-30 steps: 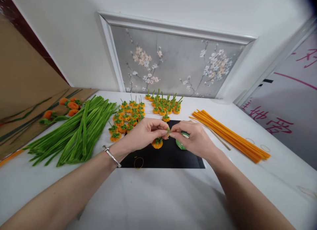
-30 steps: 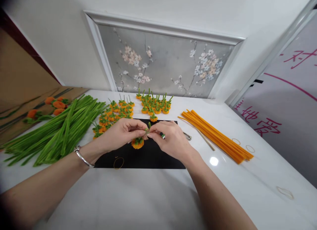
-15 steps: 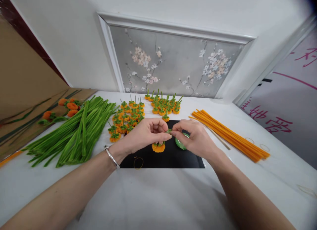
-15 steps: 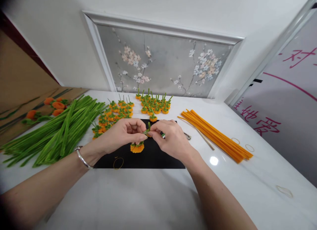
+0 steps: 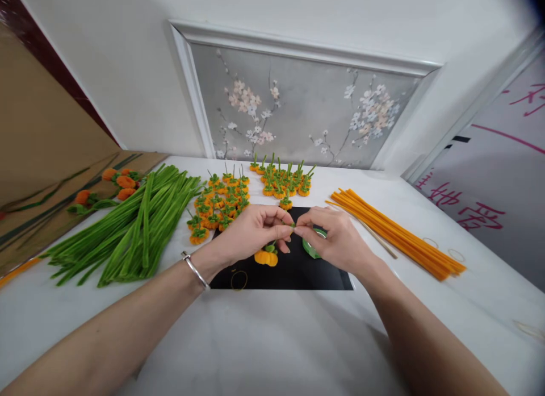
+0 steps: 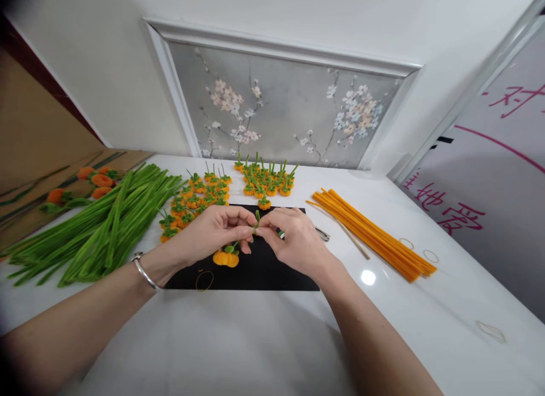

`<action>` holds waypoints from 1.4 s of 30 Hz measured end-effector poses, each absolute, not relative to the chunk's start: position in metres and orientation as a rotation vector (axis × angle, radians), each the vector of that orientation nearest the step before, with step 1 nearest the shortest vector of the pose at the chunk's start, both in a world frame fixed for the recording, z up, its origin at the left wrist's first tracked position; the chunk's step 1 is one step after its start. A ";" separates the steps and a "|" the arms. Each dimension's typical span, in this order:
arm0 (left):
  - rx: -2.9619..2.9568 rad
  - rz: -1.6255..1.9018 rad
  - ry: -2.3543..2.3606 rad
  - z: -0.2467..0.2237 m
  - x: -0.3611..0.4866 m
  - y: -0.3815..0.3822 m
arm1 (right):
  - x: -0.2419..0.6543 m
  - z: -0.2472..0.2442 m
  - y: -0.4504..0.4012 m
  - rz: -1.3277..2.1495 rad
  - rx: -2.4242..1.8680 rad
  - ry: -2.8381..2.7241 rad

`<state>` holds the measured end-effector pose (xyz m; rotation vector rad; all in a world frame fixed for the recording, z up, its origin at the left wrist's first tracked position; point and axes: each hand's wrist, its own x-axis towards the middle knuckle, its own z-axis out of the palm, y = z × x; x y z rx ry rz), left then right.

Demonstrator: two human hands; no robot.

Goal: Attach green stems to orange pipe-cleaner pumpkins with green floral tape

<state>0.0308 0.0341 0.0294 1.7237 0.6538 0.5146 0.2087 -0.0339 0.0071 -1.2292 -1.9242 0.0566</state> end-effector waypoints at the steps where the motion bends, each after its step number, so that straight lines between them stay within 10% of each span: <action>1: 1.695 0.509 0.625 0.029 0.031 0.034 | 0.209 0.007 -0.034 0.057 -1.228 -1.922; 42: 1.809 0.500 0.698 0.024 0.029 0.040 | 0.216 0.002 -0.029 -0.104 -1.237 -1.966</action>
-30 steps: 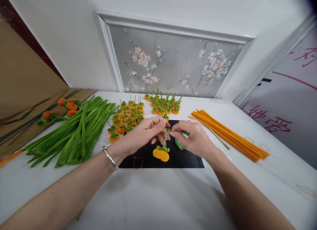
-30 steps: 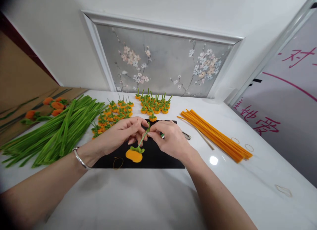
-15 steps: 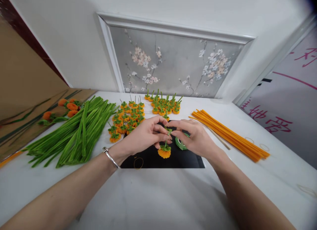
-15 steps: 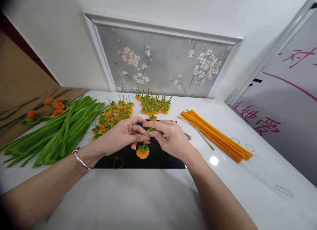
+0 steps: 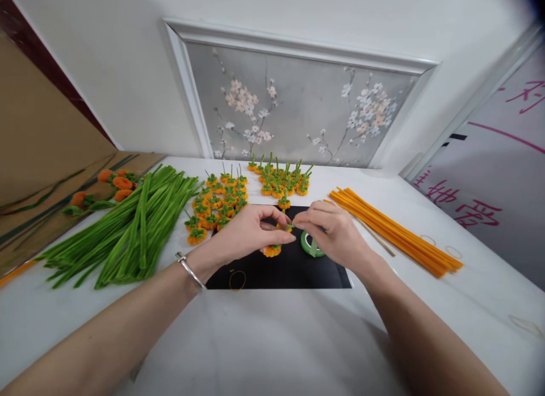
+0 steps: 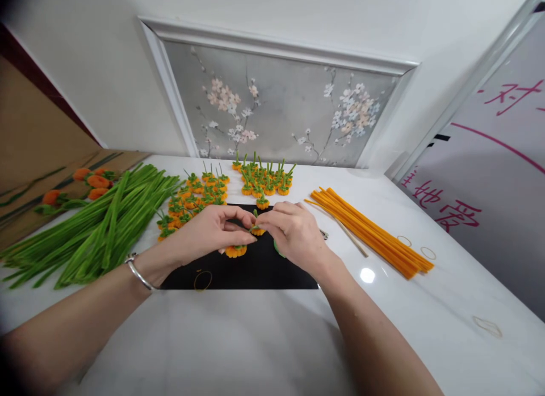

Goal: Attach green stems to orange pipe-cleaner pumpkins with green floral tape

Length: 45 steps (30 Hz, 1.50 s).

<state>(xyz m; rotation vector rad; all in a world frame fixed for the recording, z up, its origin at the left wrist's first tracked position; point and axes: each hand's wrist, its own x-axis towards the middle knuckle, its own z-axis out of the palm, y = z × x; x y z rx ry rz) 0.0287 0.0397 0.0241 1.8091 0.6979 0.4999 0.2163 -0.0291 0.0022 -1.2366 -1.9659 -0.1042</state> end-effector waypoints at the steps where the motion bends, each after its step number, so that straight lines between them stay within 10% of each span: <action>1: 1.871 0.541 0.709 0.022 0.030 0.039 | 0.216 0.001 -0.029 -0.107 -1.236 -1.965; 45: 1.694 0.432 0.611 0.033 0.026 0.037 | 0.209 0.001 -0.031 -0.081 -1.207 -2.016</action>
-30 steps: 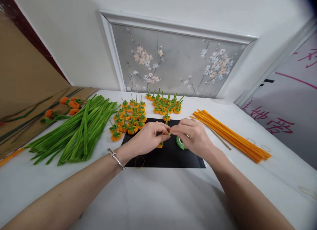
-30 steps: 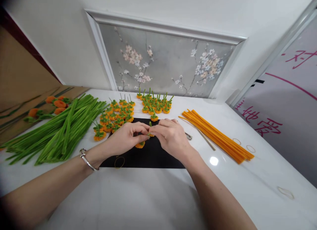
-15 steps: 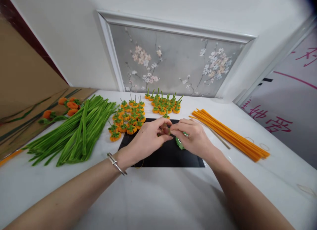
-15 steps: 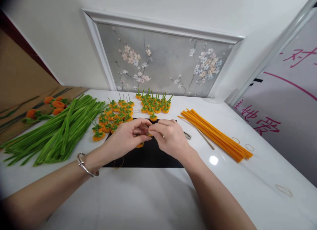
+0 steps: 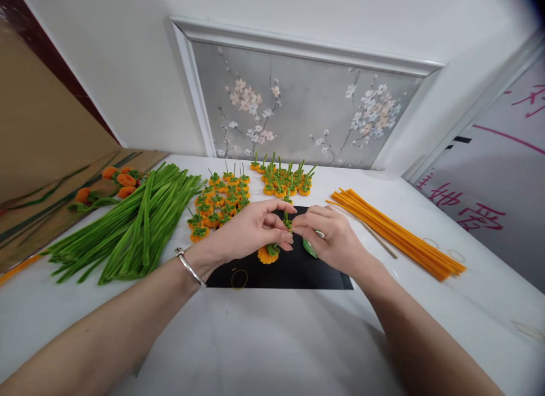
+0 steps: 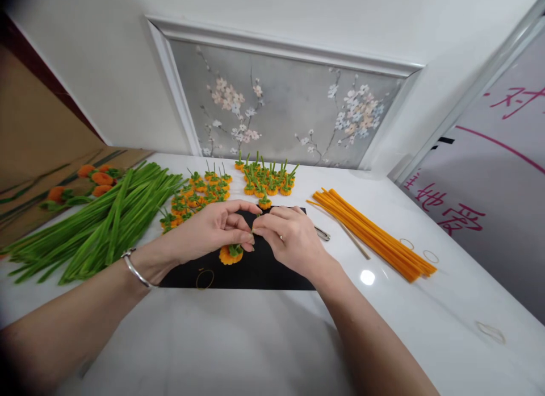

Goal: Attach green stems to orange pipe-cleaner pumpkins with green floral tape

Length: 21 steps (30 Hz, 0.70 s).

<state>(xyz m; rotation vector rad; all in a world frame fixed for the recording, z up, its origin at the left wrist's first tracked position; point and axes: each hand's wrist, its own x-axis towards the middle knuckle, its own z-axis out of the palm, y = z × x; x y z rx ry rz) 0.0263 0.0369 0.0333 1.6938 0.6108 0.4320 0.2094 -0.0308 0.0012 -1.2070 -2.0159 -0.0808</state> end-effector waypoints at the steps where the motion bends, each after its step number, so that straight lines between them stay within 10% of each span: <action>1: 1.668 0.416 0.580 0.034 0.025 0.038 | 0.209 0.002 -0.031 -0.060 -1.189 -2.019; 21: 1.827 0.415 0.586 0.036 0.025 0.035 | 0.201 0.000 -0.033 0.383 -1.157 -1.995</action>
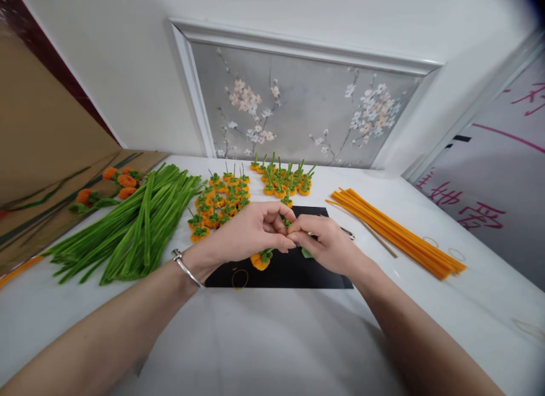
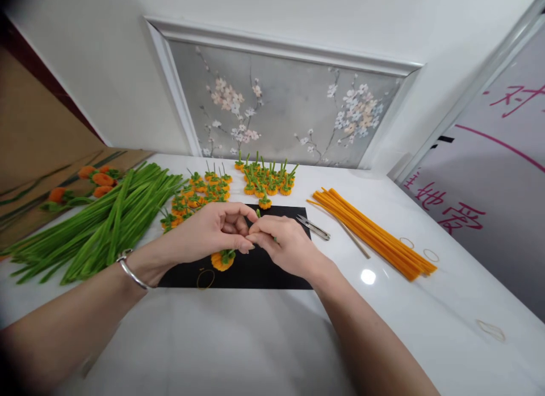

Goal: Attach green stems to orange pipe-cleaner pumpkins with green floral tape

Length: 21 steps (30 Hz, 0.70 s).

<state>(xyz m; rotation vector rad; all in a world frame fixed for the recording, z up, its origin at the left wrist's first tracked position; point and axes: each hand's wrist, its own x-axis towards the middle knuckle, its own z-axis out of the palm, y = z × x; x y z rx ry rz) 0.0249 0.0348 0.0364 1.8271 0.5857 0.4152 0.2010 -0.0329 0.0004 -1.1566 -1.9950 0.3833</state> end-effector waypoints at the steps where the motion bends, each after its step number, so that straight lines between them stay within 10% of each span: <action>1: 1.814 0.406 0.579 0.036 0.024 0.036 | 0.202 0.001 -0.033 0.464 -1.151 -1.975; 21: 1.780 0.388 0.716 0.032 0.027 0.038 | 0.199 -0.013 -0.024 -0.059 -1.385 -2.135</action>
